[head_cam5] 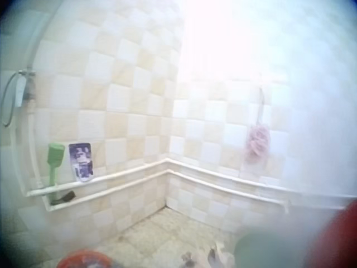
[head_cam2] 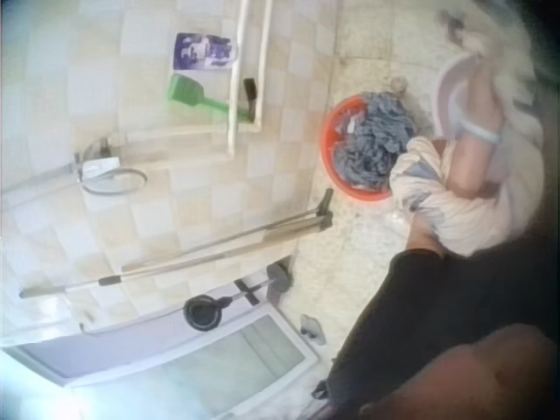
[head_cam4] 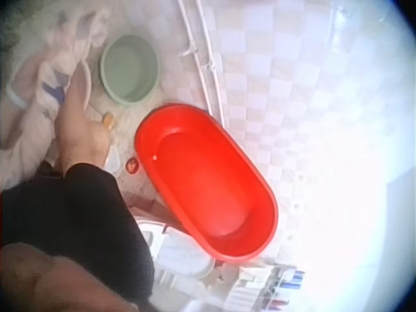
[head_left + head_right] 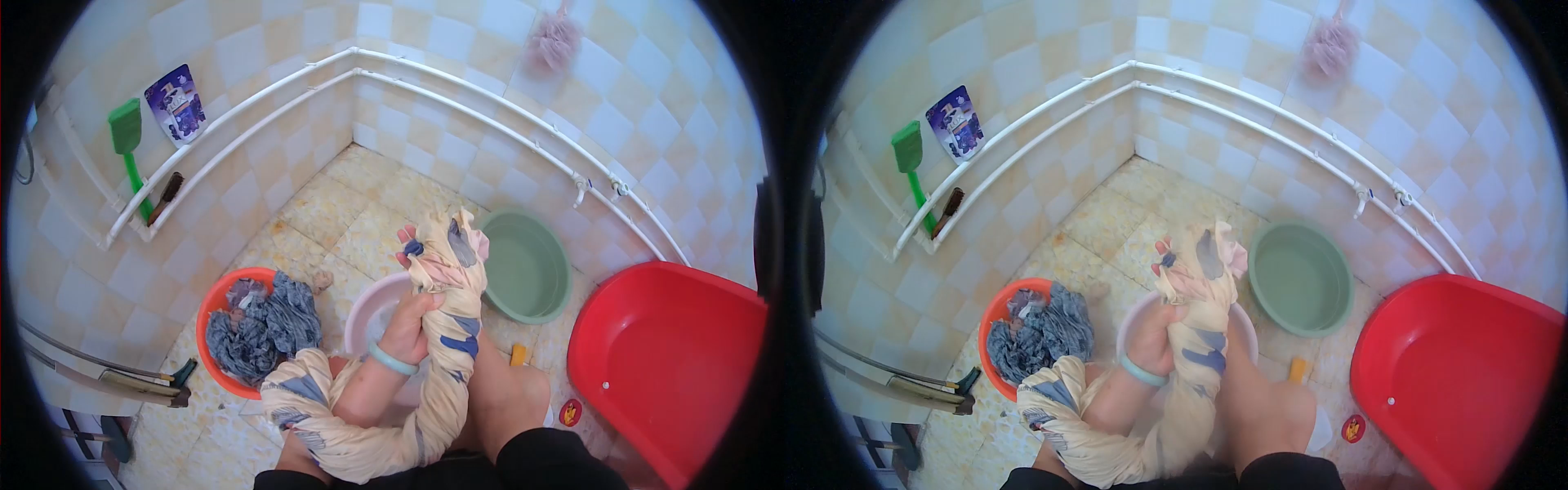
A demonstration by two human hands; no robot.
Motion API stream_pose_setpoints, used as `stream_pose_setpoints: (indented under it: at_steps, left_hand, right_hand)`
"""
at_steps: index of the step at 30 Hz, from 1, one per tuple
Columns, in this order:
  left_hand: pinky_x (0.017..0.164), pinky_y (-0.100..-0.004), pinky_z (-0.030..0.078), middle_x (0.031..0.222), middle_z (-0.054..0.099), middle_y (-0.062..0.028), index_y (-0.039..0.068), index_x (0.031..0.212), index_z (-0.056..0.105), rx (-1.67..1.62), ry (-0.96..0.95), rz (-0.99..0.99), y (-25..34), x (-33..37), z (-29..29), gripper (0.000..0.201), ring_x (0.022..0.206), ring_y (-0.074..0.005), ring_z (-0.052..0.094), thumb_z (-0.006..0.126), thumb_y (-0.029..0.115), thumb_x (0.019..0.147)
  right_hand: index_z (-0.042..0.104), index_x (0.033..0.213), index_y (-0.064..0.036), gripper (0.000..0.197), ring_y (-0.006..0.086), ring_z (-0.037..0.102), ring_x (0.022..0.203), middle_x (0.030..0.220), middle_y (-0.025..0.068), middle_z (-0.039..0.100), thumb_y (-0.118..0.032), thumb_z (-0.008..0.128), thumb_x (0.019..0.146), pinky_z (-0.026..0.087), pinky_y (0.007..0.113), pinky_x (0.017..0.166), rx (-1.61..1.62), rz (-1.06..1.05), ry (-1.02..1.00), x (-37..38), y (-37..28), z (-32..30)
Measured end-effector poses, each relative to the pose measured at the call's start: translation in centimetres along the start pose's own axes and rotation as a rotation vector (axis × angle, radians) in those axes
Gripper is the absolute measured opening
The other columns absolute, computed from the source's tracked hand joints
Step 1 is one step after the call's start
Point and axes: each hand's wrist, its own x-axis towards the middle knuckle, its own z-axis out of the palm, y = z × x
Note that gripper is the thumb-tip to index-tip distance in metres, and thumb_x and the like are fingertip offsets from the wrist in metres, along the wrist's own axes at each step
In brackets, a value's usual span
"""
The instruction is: The person washes clothes in a basin of water by hand, wrings the fabric out, and places it into another basin. The person then washes and wrings out stockings in the basin.
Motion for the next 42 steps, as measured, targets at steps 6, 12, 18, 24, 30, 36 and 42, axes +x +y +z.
stream_pose_setpoints:
  at_steps: [6, 12, 18, 24, 30, 36, 42]
  left_hand:
    - [0.081, -0.0328, 0.050, 0.109, 0.056, -0.0139, -0.003, 0.124, 0.039, -0.032, -0.016, -0.079, -0.6, 0.8, -0.4, 0.048, 0.096, -0.0215, 0.059, 0.052, 0.004, 0.079]
    - [0.078, -0.0317, 0.051, 0.106, 0.057, -0.0114, -0.002, 0.120, 0.043, 0.026, 0.106, -0.139, -2.3, 1.4, -2.2, 0.042, 0.093, -0.0198, 0.059, 0.054, 0.008, 0.081]
    - [0.081, -0.0332, 0.049, 0.102, 0.058, -0.0106, 0.000, 0.116, 0.046, 0.086, 0.097, -0.201, -3.3, 1.4, -2.1, 0.037, 0.093, -0.0208, 0.059, 0.051, 0.015, 0.083]
    - [0.077, -0.0327, 0.050, 0.100, 0.058, -0.0092, 0.001, 0.113, 0.048, 0.089, 0.083, -0.326, -3.4, 1.3, -1.6, 0.033, 0.090, -0.0190, 0.059, 0.052, 0.015, 0.083]
    - [0.074, -0.0322, 0.050, 0.097, 0.059, -0.0088, 0.000, 0.108, 0.052, 0.208, 0.177, -0.383, -5.7, 2.2, -3.1, 0.028, 0.087, -0.0167, 0.059, 0.053, 0.011, 0.082]
    - [0.075, -0.0349, 0.048, 0.099, 0.060, -0.0109, -0.002, 0.103, 0.056, 0.728, 0.341, -0.100, -8.4, 3.1, -6.8, 0.026, 0.088, -0.0220, 0.059, 0.054, 0.011, 0.081]
    - [0.089, -0.0354, 0.040, 0.112, 0.056, -0.0154, 0.000, 0.114, 0.051, 1.541, 0.190, -0.140, -8.6, 4.3, -7.0, 0.038, 0.104, -0.0259, 0.053, 0.057, 0.015, 0.079]
  right_hand:
    - [0.043, 0.124, -0.0017, 0.062, 0.0252, 0.051, 0.108, 0.120, 0.0130, 0.051, -0.051, 0.046, 0.087, 0.041, 0.036, 0.092, -0.090, -0.100, 0.022, -1.2, -4.9, 1.0]
    - [0.045, 0.122, -0.0020, 0.059, 0.0244, 0.053, 0.105, 0.117, 0.0122, 0.053, -0.049, 0.049, 0.087, 0.042, 0.036, 0.091, -0.211, -0.071, 0.025, -2.5, -6.7, 2.2]
    - [0.047, 0.120, -0.0029, 0.061, 0.0196, 0.057, 0.096, 0.108, 0.0079, 0.057, -0.022, 0.074, 0.070, 0.046, 0.032, 0.083, -0.717, 0.071, -0.094, -4.1, -8.4, 6.7]
    - [0.047, 0.120, -0.0053, 0.067, 0.0164, 0.052, 0.097, 0.105, 0.0059, 0.056, -0.022, 0.078, 0.063, 0.041, 0.030, 0.086, -1.214, 0.503, -0.183, -3.8, -10.2, 9.5]
    - [0.053, 0.112, -0.0031, 0.063, 0.0186, 0.054, 0.094, 0.103, 0.0081, 0.058, -0.030, 0.078, 0.061, 0.041, 0.030, 0.084, -1.791, 0.584, -0.466, -3.2, -9.3, 10.9]
    - [0.058, 0.104, -0.0027, 0.045, 0.0256, 0.060, 0.089, 0.097, 0.0158, 0.063, -0.024, 0.068, 0.065, 0.045, 0.033, 0.080, -2.115, 0.641, -0.418, -2.6, -5.7, 10.3]
    - [0.059, 0.104, -0.0051, 0.044, 0.0342, 0.060, 0.089, 0.091, 0.0206, 0.063, -0.016, 0.066, 0.062, 0.047, 0.037, 0.078, -2.359, 0.441, -0.336, -2.1, -4.3, 2.3]
